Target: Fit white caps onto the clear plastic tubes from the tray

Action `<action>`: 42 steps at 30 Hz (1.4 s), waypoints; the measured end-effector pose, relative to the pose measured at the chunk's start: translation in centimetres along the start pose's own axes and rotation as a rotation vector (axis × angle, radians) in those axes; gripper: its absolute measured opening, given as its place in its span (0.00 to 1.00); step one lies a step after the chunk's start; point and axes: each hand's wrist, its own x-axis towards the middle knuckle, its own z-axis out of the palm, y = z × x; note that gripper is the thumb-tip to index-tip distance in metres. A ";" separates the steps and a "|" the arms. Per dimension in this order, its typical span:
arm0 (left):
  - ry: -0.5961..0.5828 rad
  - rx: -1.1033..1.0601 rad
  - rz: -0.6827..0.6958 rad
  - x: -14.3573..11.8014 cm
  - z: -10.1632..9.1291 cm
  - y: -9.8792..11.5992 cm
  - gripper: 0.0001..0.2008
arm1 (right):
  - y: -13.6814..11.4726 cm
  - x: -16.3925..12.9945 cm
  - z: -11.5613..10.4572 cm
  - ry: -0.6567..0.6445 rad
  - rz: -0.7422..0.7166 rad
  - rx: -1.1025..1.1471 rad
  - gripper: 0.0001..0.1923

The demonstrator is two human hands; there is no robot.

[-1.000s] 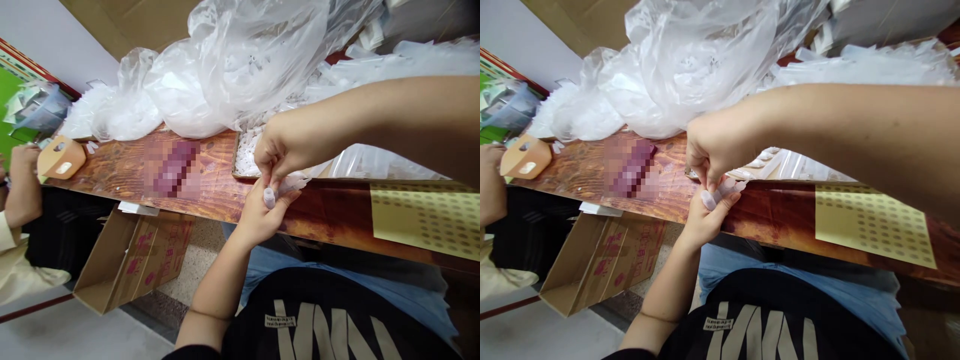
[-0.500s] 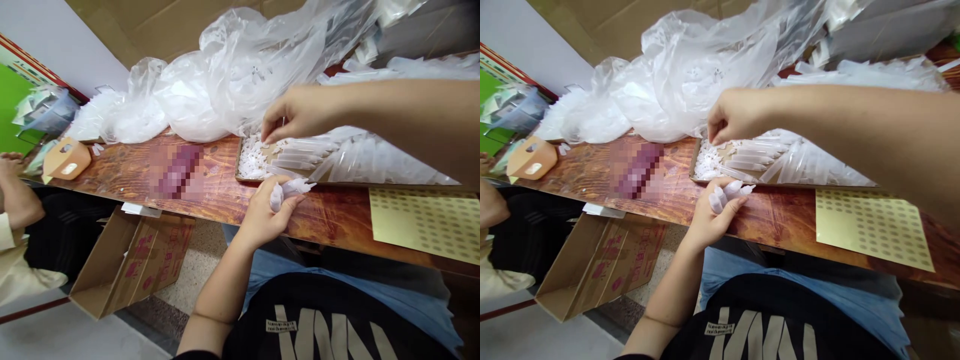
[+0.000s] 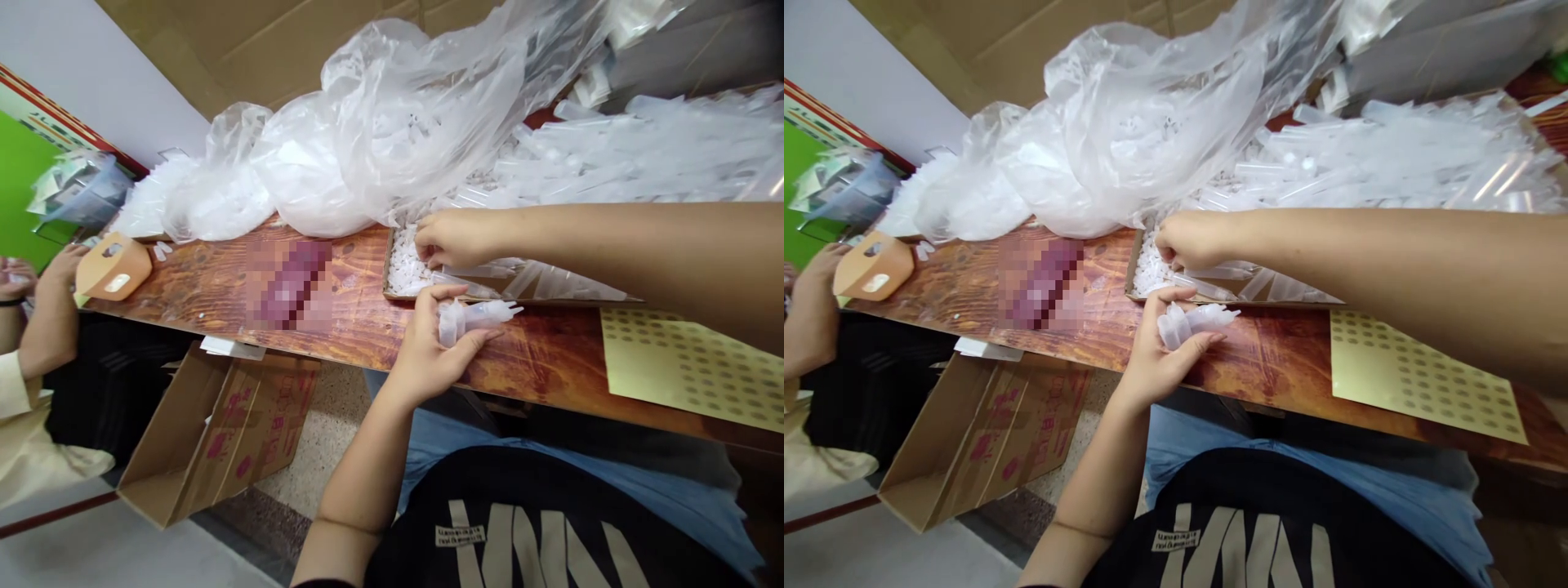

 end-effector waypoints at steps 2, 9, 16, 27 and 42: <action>-0.022 -0.002 0.008 0.0 0.0 0.0 0.19 | -0.4 -0.8 -0.9 0.023 0.047 0.046 0.08; -0.107 -0.119 -0.138 0.2 0.4 -0.4 0.14 | -3.1 -8.1 -5.2 0.155 -0.197 0.466 0.05; -0.077 -0.111 -0.121 0.6 0.7 0.0 0.09 | -5.0 -9.1 -4.6 0.061 -0.202 0.191 0.04; -0.053 0.118 0.033 0.4 0.9 0.1 0.17 | -3.4 -8.4 -3.6 -0.039 -0.117 0.334 0.03; -0.077 0.250 0.040 0.3 0.7 0.4 0.13 | -5.2 -8.3 -3.7 -0.157 -0.026 0.341 0.04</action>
